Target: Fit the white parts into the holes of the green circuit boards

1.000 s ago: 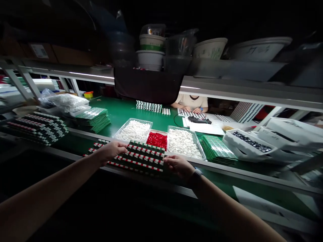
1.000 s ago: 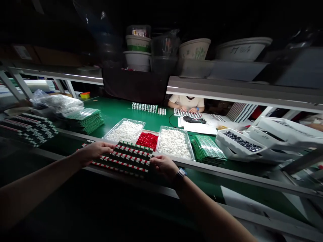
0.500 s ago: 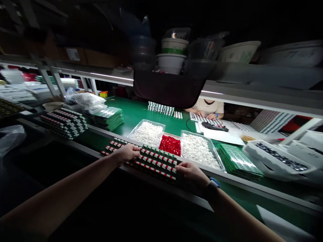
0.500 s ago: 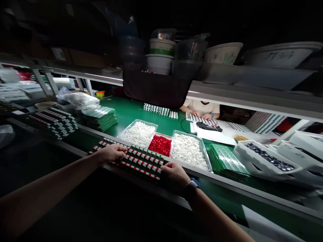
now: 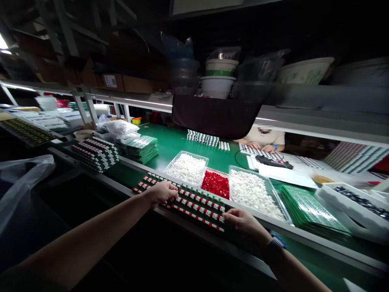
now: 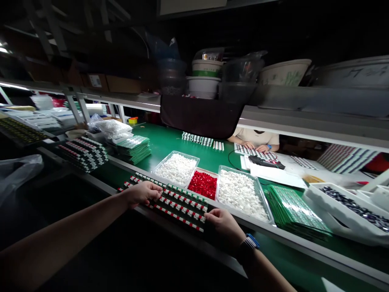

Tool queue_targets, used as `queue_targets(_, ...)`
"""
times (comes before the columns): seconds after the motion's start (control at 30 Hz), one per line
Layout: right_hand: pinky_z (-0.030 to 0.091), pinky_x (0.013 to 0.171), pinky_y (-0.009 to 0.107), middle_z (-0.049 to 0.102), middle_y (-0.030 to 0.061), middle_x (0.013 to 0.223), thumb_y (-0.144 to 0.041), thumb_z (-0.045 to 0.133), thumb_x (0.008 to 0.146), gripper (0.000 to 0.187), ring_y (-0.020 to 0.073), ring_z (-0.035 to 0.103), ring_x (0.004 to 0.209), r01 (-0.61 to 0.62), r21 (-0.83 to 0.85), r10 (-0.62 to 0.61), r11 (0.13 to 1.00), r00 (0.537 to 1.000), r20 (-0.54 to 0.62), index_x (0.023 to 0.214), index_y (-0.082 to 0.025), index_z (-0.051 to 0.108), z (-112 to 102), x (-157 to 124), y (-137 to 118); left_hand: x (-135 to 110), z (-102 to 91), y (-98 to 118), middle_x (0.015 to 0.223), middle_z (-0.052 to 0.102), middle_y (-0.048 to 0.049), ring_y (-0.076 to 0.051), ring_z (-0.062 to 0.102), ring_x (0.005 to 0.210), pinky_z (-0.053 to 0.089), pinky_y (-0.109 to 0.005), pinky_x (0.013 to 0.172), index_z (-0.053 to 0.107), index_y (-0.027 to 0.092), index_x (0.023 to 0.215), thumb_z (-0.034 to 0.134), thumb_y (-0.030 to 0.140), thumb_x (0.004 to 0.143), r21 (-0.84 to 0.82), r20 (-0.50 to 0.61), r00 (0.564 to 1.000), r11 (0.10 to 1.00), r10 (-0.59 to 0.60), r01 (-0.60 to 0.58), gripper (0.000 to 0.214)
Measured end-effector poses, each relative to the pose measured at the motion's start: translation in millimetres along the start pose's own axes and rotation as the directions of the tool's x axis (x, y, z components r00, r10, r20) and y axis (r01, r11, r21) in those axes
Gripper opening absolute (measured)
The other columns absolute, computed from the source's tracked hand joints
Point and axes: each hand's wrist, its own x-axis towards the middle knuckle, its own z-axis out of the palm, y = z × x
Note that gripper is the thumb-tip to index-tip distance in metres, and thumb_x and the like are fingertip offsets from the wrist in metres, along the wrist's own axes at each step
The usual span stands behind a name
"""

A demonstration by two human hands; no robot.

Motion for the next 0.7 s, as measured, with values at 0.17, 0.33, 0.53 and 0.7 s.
queue_targets(0.17, 0.02, 0.033, 0.016, 0.037, -0.0091, 0.043, -0.042, 0.073, 0.063, 0.033, 0.003, 0.031, 0.035, -0.06, 0.011, 0.059, 0.998, 0.997, 0.041, 0.064, -0.016, 0.053, -2.1, 3.3, 5.0, -3.6, 0.0, 5.1, 0.06, 0.058, 0.0016, -0.012, 0.048, 0.06, 0.027, -0.022, 0.051, 0.065, 0.015, 0.07, 0.061, 0.024, 0.054, -0.021, -0.031, 0.999, 0.999, -0.03, 0.03, 0.019)
queue_targets(0.33, 0.023, 0.034, 0.013, 0.042, -0.008, 0.049, -0.043, 0.072, 0.068, 0.035, 0.0016, 0.034, 0.036, -0.129, 0.136, 0.108, 0.982, 0.982, 0.153, 0.064, -0.016, 0.049, -2.6, 10.0, 15.0, -7.7, -1.3, 9.2, 0.065, 0.063, 0.0, -0.014, 0.052, 0.065, 0.029, -0.021, 0.051, 0.067, 0.014, 0.076, 0.062, 0.024, 0.053, -0.024, -0.042, 0.998, 0.999, -0.044, 0.043, 0.026)
queue_targets(0.53, 0.026, 0.037, 0.012, 0.044, -0.0075, 0.05, -0.038, 0.075, 0.067, 0.036, 0.0011, 0.037, 0.038, -0.146, 0.237, 0.107, 0.96, 0.98, 0.17, 0.062, -0.016, 0.047, -2.8, 8.7, 15.9, -8.8, 1.9, 11.1, 0.074, 0.065, -0.0028, -0.016, 0.054, 0.071, 0.032, -0.022, 0.053, 0.068, 0.012, 0.088, 0.063, 0.024, 0.053, -0.026, -0.065, 0.997, 0.998, -0.051, 0.05, 0.038)
queue_targets(0.7, 0.024, 0.036, 0.013, 0.044, -0.0073, 0.049, -0.039, 0.075, 0.066, 0.037, 0.0014, 0.036, 0.037, -0.15, 0.215, 0.119, 0.965, 0.981, 0.152, 0.06, -0.016, 0.047, -18.8, 3.0, 24.0, -5.8, 17.0, 9.5, 0.077, 0.065, -0.0023, -0.016, 0.052, 0.07, 0.033, -0.024, 0.054, 0.067, 0.012, 0.083, 0.065, 0.025, 0.052, -0.049, -0.027, 1.0, 0.999, -0.011, 0.01, 0.034)
